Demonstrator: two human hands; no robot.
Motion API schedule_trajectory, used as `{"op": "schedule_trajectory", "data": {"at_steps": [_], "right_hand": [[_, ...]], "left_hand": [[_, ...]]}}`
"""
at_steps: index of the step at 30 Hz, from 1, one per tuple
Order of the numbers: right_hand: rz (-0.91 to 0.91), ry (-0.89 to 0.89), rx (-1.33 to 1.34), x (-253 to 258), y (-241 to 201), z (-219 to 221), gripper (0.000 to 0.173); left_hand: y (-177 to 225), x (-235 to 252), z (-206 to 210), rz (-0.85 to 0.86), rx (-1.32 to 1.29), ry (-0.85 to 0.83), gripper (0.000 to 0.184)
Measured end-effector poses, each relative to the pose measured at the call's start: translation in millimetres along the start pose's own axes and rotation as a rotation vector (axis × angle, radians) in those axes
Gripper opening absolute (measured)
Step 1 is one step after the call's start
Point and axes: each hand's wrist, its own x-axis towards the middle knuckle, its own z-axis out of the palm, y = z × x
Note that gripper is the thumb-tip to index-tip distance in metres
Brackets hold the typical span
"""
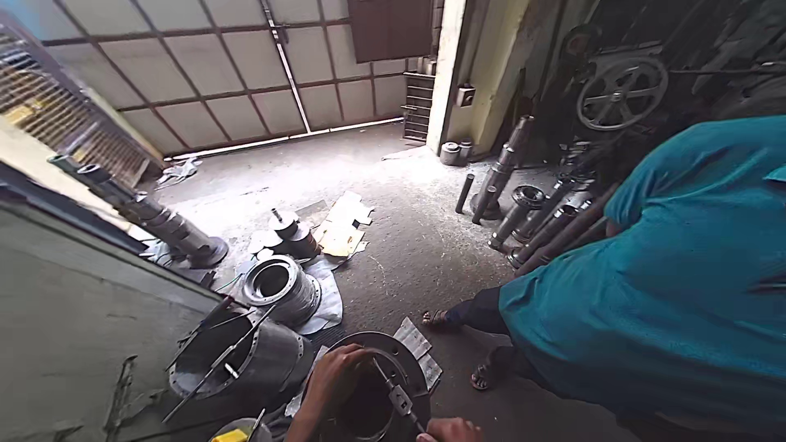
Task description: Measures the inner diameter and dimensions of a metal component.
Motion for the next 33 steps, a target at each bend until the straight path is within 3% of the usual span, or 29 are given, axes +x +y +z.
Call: {"op": "schedule_trajectory", "data": {"at_steps": [3, 6, 10, 12, 15, 19, 22, 24, 25, 28, 30, 33], "right_hand": [[0.024, 0.129, -0.021, 22.6, 12.3, -38.5, 0.041], [0.005, 0.257, -0.013, 54.9, 26.4, -55.7, 0.037], [-0.035, 0.018, -0.079, 63.2, 26.6, -75.3, 0.035], [-0.103, -0.168, -0.040, 51.2, 28.3, -65.9, 0.036], [-0.245, -0.386, 0.235, 36.8, 6.3, -14.8, 0.038], [-0.035, -0.217, 0.757, 37.4, -70.0, 51.8, 0.038], [-0.039, -0.233, 0.757, 48.6, -86.9, 50.6, 0.030], [-0.171, -0.253, 0.540, 43.9, -70.6, 32.4, 0.030], [-0.252, -0.157, 0.443, 39.9, -56.9, 20.5, 0.027], [-0.491, 0.313, 0.371, 46.8, -20.4, -14.1, 0.020], [-0.511, 0.540, 0.249, 71.0, 1.4, -36.0, 0.021], [-0.423, 0.414, 0.025, 97.1, 24.8, -58.0, 0.029]], "left_hand": [[2.3, -44.8, 1.9, -0.049, -0.031, 0.076, 0.018], [20.9, -95.9, 19.5, -0.181, -0.250, 0.131, 0.021], [47.2, -95.1, 32.0, -0.628, -0.758, 0.260, 0.012], [44.0, -58.6, 25.6, -0.665, -0.881, 0.255, 0.016], [36.7, 13.1, 16.3, -0.401, -0.725, -0.026, 0.022], [76.2, 76.5, 24.0, 0.076, -0.401, -0.512, 0.019], [97.1, 73.9, 23.2, 0.095, -0.202, -0.678, 0.026], [89.4, 50.2, 7.4, -0.012, -0.199, -0.600, 0.039], [79.0, 33.3, 1.6, -0.075, -0.236, -0.490, 0.039], [33.2, -34.1, 2.0, -0.219, -0.371, -0.207, 0.034], [17.9, -81.5, 8.7, -0.240, -0.480, -0.174, 0.037], [30.5, -125.8, 30.5, -0.235, -0.604, -0.021, 0.034]]}}
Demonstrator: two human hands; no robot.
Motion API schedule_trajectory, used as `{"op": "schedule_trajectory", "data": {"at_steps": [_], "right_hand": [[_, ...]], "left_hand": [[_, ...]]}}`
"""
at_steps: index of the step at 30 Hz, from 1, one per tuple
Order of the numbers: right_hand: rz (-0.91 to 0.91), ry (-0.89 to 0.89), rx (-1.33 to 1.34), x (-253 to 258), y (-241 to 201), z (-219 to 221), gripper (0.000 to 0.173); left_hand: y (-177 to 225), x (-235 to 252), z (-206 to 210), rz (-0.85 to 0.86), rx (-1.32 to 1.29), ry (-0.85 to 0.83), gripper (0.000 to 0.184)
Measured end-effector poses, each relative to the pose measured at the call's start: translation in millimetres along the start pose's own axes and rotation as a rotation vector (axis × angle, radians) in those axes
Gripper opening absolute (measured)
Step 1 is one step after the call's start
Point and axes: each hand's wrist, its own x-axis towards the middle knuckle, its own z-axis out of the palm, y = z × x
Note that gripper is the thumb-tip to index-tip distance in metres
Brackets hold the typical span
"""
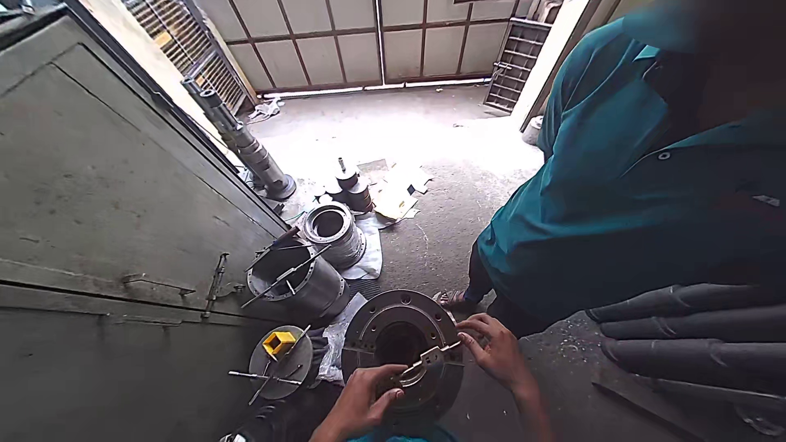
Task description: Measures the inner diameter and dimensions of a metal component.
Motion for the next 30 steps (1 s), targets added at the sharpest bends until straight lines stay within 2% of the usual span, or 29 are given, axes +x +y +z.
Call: {"op": "schedule_trajectory", "data": {"at_steps": [2, 3, 6, 7, 9, 11, 13, 14, 17, 19, 21, 23, 25, 27, 28, 30], "right_hand": [[0.060, -0.119, -0.004, -2.2, 1.3, -3.0, 0.039], [0.076, -0.111, 0.000, -10.4, -0.8, -0.6, 0.044], [0.133, -0.038, -0.031, -58.5, -23.3, 11.7, 0.043], [0.166, -0.073, -0.035, -73.2, -37.6, 15.2, 0.041], [0.234, -0.173, -0.021, -91.2, -64.3, 23.1, 0.042], [0.278, -0.276, -0.040, -94.5, -70.1, 25.1, 0.045], [0.308, -0.372, -0.068, -85.3, -61.7, 8.7, 0.043], [0.300, -0.364, -0.083, -78.2, -53.1, 1.2, 0.041], [0.235, -0.148, -0.088, -51.1, -22.9, -9.0, 0.030], [0.210, -0.077, -0.089, -32.4, -12.3, -8.2, 0.029], [0.269, -0.191, -0.084, -22.9, -11.9, -18.0, 0.030], [0.316, -0.372, -0.045, -28.0, -14.8, -27.7, 0.034], [0.295, -0.571, 0.078, -43.7, -20.9, -21.6, 0.038], [0.264, -0.670, 0.266, -59.6, -40.6, 7.6, 0.039], [0.295, -0.627, 0.348, -62.1, -58.6, 27.4, 0.039], [0.436, -0.412, 0.462, -62.6, -104.6, 63.3, 0.032]], "left_hand": [[-3.2, -1.2, 16.3, 0.038, 0.020, 0.224, 0.028], [-5.3, 5.7, 18.0, 0.057, 0.071, 0.323, 0.026], [-12.5, 48.2, 8.0, 0.148, 0.212, 0.432, 0.021], [-13.6, 69.9, 2.6, 0.173, 0.240, 0.408, 0.021], [-4.8, 112.6, -10.1, 0.197, 0.287, 0.246, 0.023], [9.0, 130.8, -20.6, 0.175, 0.363, 0.093, 0.025], [11.0, 116.4, -24.2, 0.147, 0.393, 0.089, 0.023], [8.3, 101.0, -23.7, 0.133, 0.391, 0.125, 0.021], [1.1, 45.0, -9.1, 0.068, 0.281, 0.265, 0.019], [4.7, 12.8, 10.3, -0.066, 0.102, 0.342, 0.020], [13.1, 4.3, 22.6, -0.222, -0.101, 0.416, 0.022], [18.3, 26.9, 15.4, -0.316, -0.230, 0.443, 0.020], [25.3, 74.0, -1.2, -0.306, -0.175, 0.342, 0.022], [44.2, 131.5, -6.1, -0.212, -0.012, 0.122, 0.023], [58.3, 157.8, -0.5, -0.136, 0.098, -0.006, 0.022], [85.4, 186.8, 26.7, 0.025, 0.313, -0.297, 0.020]]}}
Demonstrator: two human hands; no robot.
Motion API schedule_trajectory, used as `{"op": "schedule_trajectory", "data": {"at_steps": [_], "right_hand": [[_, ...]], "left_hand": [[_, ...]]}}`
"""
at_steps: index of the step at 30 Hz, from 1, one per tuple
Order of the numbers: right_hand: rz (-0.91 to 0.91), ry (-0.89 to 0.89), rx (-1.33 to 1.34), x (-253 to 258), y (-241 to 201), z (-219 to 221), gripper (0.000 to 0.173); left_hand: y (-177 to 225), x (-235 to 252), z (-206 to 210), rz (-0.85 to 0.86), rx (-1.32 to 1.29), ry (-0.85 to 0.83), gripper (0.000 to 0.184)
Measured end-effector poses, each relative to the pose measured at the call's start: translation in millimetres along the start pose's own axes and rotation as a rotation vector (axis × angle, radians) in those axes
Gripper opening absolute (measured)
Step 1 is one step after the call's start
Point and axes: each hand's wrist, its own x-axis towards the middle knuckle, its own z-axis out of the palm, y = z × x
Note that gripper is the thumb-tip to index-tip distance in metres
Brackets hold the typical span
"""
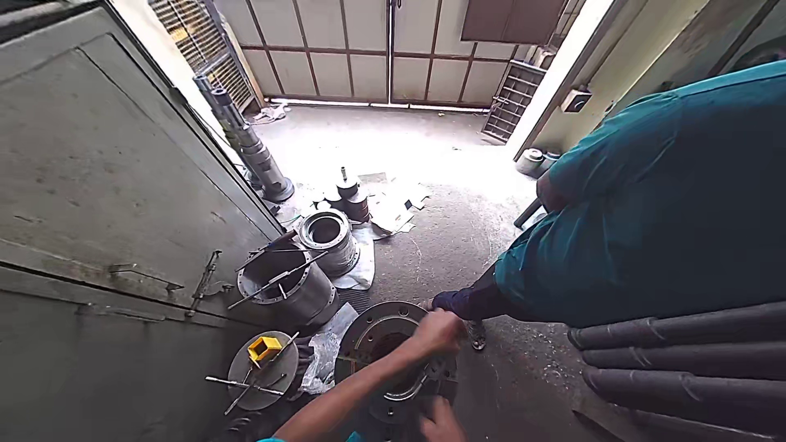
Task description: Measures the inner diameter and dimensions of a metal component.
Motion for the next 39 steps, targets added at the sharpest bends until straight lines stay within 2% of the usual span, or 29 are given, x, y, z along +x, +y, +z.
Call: {"op": "schedule_trajectory", "data": {"at_steps": [2, 4, 6, 7, 9, 11, 12, 14, 16, 18, 20, 23, 26, 28, 30, 33, 34, 36, 39], "right_hand": [[0.026, 0.179, 0.110, 12.5, -17.6, 33.7, 0.022], [0.009, 0.156, 0.056, 23.8, -20.9, 32.7, 0.022], [-0.107, 0.079, -0.020, 20.7, -10.9, 12.2, 0.025], [-0.215, 0.135, -0.099, 14.4, -2.8, -2.4, 0.024], [-0.464, 0.451, -0.293, 11.8, 10.2, -35.7, 0.028], [-0.523, 0.706, -0.507, 20.7, 14.7, -73.4, 0.028], [-0.508, 0.717, -0.593, 28.5, 18.6, -89.5, 0.028], [-0.408, 0.565, -0.658, 41.3, 28.7, -110.7, 0.031], [-0.302, 0.427, -0.632, 34.8, 41.4, -113.1, 0.046], [-0.285, 0.453, -0.603, 14.3, 53.6, -91.1, 0.053], [-0.251, 0.437, -0.565, -12.6, 51.4, -51.6, 0.050], [-0.159, 0.416, -0.520, -34.6, 44.7, -9.3, 0.046], [-0.088, 0.378, -0.530, -29.4, 43.3, -41.0, 0.044], [-0.135, 0.464, -0.517, -12.8, 50.9, -72.9, 0.037], [-0.191, 0.490, -0.438, 9.3, 54.7, -97.7, 0.028], [-0.152, 0.322, -0.368, 24.8, 43.6, -116.6, 0.026], [-0.095, 0.252, -0.390, 19.4, 40.2, -118.9, 0.029], [-0.023, 0.057, -0.374, 0.8, 41.3, -117.4, 0.035], [-0.062, -0.219, -0.193, -13.5, 43.8, -73.7, 0.037]], "left_hand": [[27.9, 7.6, 14.5, 0.153, 0.171, -0.230, 0.020], [30.5, -3.8, 12.4, 0.214, 0.228, -0.313, 0.026], [4.5, -34.4, -3.4, 0.160, 0.174, -0.199, 0.036], [-15.0, -54.7, -8.6, 0.134, 0.112, -0.106, 0.035], [-54.2, -94.8, -8.9, 0.107, 0.007, 0.045, 0.030], [-75.0, -133.7, 7.1, 0.060, -0.086, 0.094, 0.035], [-76.4, -149.2, 18.9, 0.044, -0.109, 0.141, 0.036], [-72.8, -163.1, 39.5, 0.024, -0.036, 0.312, 0.034], [-73.1, -158.2, 48.2, 0.040, 0.091, 0.466, 0.034], [-78.2, -135.9, 40.3, 0.096, 0.178, 0.571, 0.029], [-84.8, -100.6, 24.4, 0.163, 0.226, 0.592, 0.025], [-82.1, -61.4, 4.9, 0.295, 0.260, 0.462, 0.030], [-84.3, -86.3, 3.4, 0.212, 0.255, 0.451, 0.024], [-87.3, -119.1, 21.4, 0.176, 0.188, 0.533, 0.019], [-82.4, -150.5, 51.2, 0.125, 0.014, 0.625, 0.021], [-61.2, -164.7, 82.2, -0.087, -0.341, 0.778, 0.024], [-53.9, -158.6, 78.3, -0.179, -0.457, 0.783, 0.023], [-46.1, -130.6, 51.8, -0.285, -0.629, 0.692, 0.021], [-45.6, -67.9, 6.0, -0.191, -0.521, 0.365, 0.027]]}}
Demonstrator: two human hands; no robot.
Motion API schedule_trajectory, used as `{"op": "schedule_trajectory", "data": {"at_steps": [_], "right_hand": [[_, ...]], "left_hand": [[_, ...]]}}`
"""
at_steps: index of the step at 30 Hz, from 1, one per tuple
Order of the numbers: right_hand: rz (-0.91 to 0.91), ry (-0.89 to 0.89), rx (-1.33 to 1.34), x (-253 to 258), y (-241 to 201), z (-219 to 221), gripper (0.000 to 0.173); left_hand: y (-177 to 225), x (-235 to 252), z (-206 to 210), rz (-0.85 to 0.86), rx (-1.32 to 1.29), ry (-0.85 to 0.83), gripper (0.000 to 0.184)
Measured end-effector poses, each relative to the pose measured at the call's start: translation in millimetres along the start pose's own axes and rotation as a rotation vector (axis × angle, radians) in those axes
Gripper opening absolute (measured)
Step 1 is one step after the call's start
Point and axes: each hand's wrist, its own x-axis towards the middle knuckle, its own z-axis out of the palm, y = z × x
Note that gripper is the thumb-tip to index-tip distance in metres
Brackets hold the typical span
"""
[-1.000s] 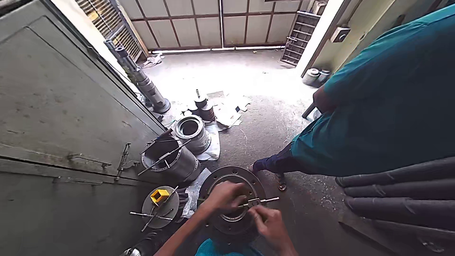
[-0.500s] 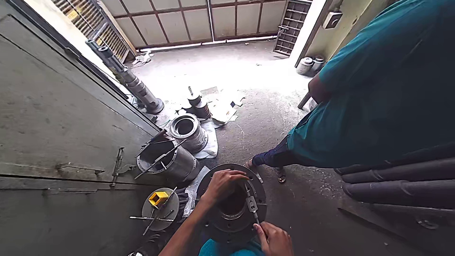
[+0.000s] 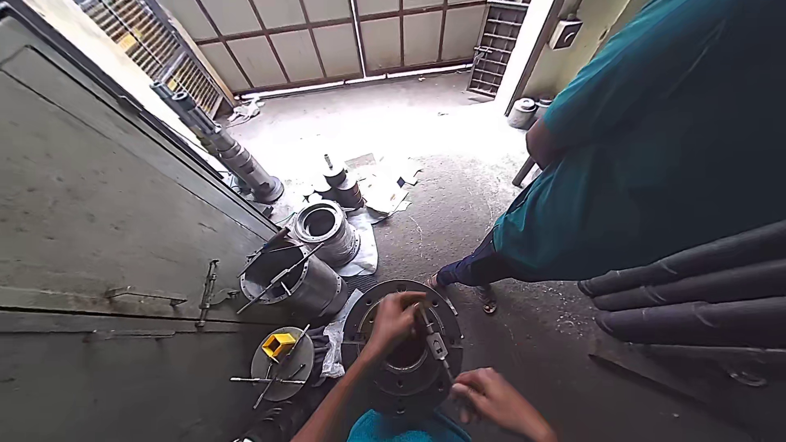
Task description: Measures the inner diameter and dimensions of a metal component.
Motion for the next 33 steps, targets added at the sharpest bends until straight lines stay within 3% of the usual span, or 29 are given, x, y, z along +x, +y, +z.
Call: {"op": "schedule_trajectory", "data": {"at_steps": [3, 5, 7, 9, 11, 13, 15, 16, 19, 24, 26, 28, 31, 33], "right_hand": [[0.081, 0.139, 0.045, 30.0, -44.5, 55.5, 0.037], [0.118, 0.253, 0.078, 54.8, -70.1, 79.9, 0.033], [0.155, 0.197, 0.050, 66.6, -92.5, 75.9, 0.032], [0.060, 0.155, 0.021, 62.0, -86.0, 65.5, 0.033], [-0.076, 0.287, -0.013, 46.7, -59.3, 47.6, 0.031], [-0.220, 0.583, -0.071, 29.9, -36.1, 20.8, 0.028], [-0.311, 0.832, -0.155, 30.3, -15.8, -13.7, 0.025], [-0.315, 0.840, -0.193, 34.1, -6.4, -30.4, 0.024], [-0.187, 0.578, -0.235, 38.4, 6.6, -54.1, 0.028], [-0.045, 0.345, 0.016, 9.0, 10.8, -15.2, 0.039], [-0.043, 0.214, 0.178, 6.4, 2.6, 10.1, 0.039], [0.001, 0.148, 0.323, 19.2, -17.8, 41.1, 0.039], [0.062, 0.323, 0.545, 40.1, -59.1, 80.2, 0.024], [-0.034, 0.427, 0.448, 48.1, -54.8, 92.8, 0.022]], "left_hand": [[31.8, 45.6, 22.1, 0.210, 0.279, -0.411, 0.029], [47.5, 41.8, 49.6, 0.331, 0.463, -0.660, 0.030], [62.4, 26.2, 57.1, 0.306, 0.661, -0.753, 0.039], [60.6, 4.3, 33.5, 0.217, 0.718, -0.597, 0.051], [31.0, -15.0, -6.3, 0.230, 0.605, -0.325, 0.041], [-12.4, -38.3, -39.5, 0.232, 0.470, -0.173, 0.035], [-40.6, -68.1, -47.3, 0.219, 0.367, -0.153, 0.037], [-47.2, -82.1, -40.5, 0.221, 0.354, -0.121, 0.036], [-58.5, -100.4, -13.0, 0.252, 0.342, 0.139, 0.024], [-52.3, -44.1, -9.7, 0.205, 0.101, 0.311, 0.018], [-33.3, -1.4, -3.6, 0.141, 0.075, 0.230, 0.021], [-4.3, 27.5, 13.1, 0.121, 0.194, 0.033, 0.020], [43.5, 39.7, 54.5, 0.274, 0.479, -0.315, 0.022], [50.7, 20.9, 71.0, 0.368, 0.593, -0.365, 0.023]]}}
